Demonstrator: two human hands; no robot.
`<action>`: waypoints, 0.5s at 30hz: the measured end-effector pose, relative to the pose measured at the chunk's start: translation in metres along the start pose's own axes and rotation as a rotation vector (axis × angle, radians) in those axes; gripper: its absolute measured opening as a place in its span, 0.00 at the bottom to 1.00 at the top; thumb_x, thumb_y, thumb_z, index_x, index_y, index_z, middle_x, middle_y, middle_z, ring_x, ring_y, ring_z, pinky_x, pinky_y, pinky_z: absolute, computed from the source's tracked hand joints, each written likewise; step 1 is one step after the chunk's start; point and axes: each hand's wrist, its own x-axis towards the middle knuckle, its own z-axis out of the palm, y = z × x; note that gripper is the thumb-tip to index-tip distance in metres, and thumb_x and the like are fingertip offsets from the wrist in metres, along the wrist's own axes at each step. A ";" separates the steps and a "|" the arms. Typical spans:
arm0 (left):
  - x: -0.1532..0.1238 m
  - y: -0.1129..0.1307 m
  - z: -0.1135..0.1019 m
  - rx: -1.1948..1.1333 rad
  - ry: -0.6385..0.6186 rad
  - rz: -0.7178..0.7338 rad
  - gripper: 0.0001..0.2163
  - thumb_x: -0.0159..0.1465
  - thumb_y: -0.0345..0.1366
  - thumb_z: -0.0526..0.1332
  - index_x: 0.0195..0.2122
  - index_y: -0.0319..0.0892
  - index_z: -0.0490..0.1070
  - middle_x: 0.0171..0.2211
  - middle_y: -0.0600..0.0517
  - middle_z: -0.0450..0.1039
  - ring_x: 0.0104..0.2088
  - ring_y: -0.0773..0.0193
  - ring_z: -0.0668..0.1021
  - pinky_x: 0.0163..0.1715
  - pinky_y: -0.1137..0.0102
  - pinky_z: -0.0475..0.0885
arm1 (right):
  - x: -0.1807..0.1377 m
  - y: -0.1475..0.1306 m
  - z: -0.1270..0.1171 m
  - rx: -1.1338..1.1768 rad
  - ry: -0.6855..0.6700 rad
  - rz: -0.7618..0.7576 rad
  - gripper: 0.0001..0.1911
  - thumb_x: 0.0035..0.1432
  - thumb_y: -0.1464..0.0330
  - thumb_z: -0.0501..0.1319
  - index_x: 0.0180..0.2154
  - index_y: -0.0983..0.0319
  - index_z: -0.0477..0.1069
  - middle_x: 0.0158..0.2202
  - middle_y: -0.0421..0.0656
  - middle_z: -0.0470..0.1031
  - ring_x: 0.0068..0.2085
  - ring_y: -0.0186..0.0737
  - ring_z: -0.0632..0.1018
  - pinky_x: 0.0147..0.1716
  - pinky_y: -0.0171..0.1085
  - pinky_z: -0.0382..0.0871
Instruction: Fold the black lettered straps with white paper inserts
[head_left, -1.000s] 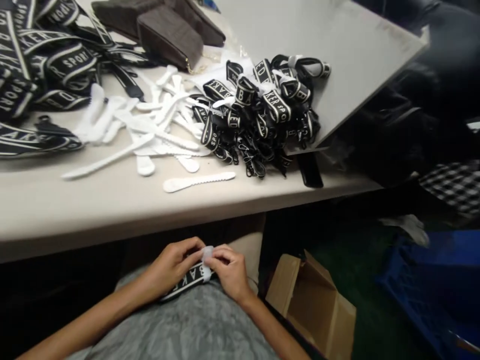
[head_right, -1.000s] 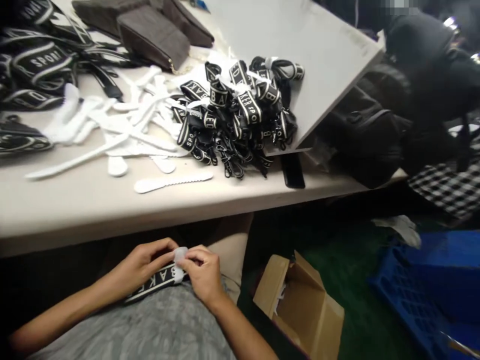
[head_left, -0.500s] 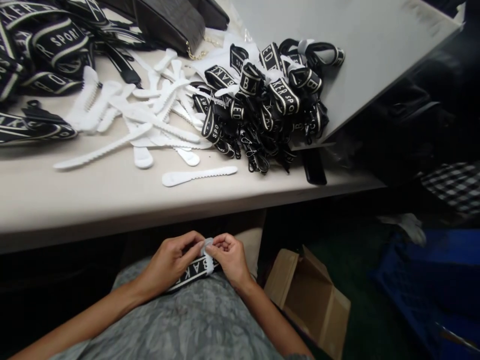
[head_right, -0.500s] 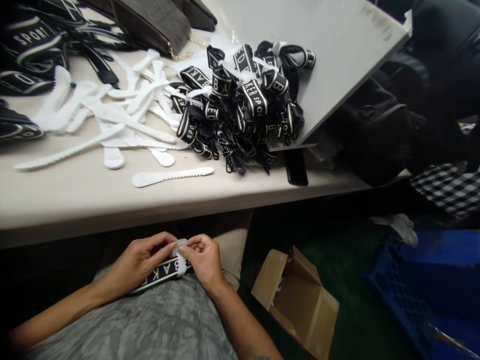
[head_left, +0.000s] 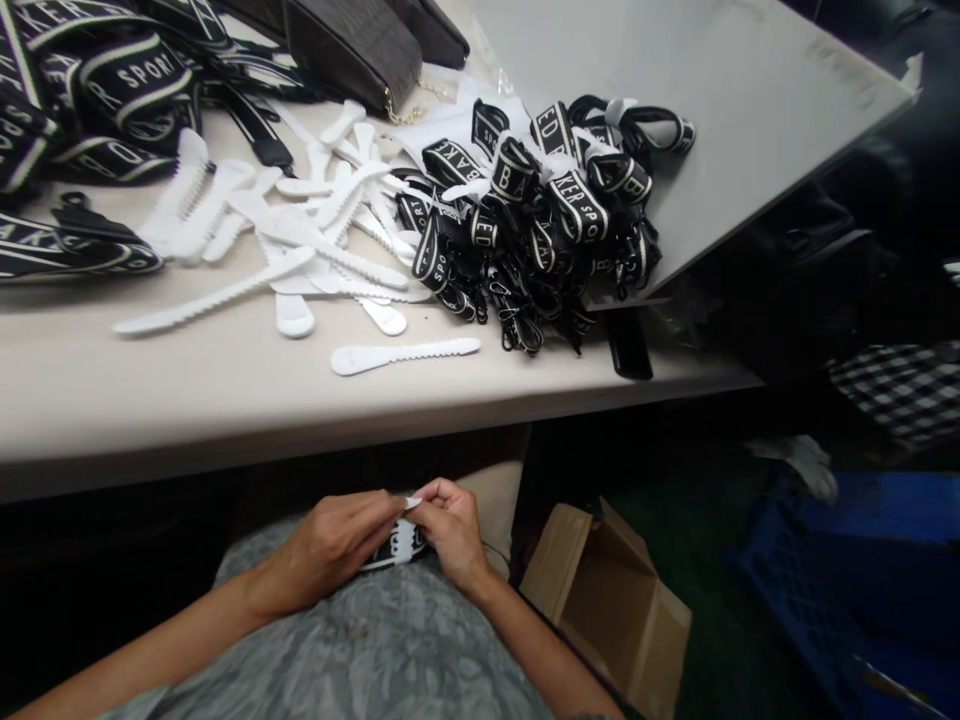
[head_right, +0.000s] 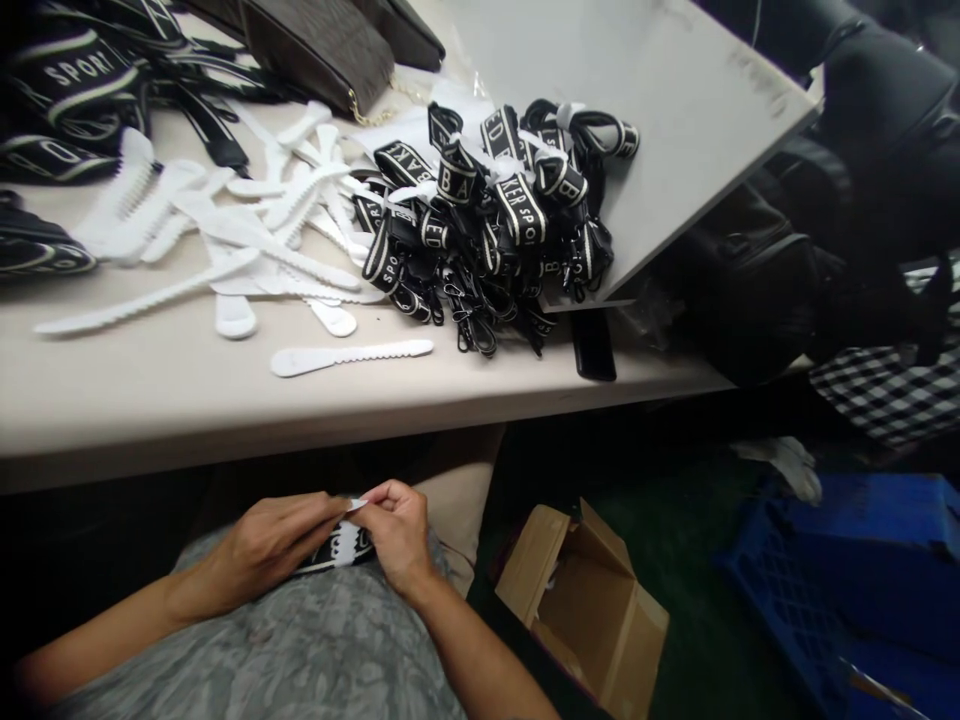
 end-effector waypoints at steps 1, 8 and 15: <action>-0.001 -0.001 -0.002 -0.010 -0.020 0.020 0.09 0.74 0.32 0.53 0.42 0.41 0.72 0.31 0.51 0.75 0.29 0.67 0.77 0.31 0.76 0.69 | -0.001 0.002 0.001 -0.007 0.005 -0.019 0.14 0.37 0.64 0.71 0.24 0.63 0.72 0.17 0.34 0.69 0.19 0.27 0.63 0.21 0.31 0.55; 0.013 0.000 -0.014 -0.097 -0.101 -0.269 0.16 0.73 0.38 0.52 0.28 0.40 0.67 0.22 0.57 0.64 0.22 0.70 0.67 0.25 0.76 0.61 | -0.004 0.008 0.004 -0.171 0.024 -0.158 0.16 0.44 0.58 0.70 0.27 0.63 0.71 0.20 0.37 0.70 0.22 0.30 0.65 0.24 0.32 0.58; 0.018 -0.019 -0.007 -0.373 -0.150 -0.502 0.17 0.67 0.52 0.59 0.41 0.41 0.73 0.23 0.56 0.70 0.25 0.65 0.73 0.26 0.75 0.68 | -0.003 0.016 0.011 -0.373 0.113 -0.221 0.16 0.45 0.58 0.70 0.25 0.62 0.71 0.17 0.34 0.62 0.20 0.29 0.60 0.20 0.31 0.52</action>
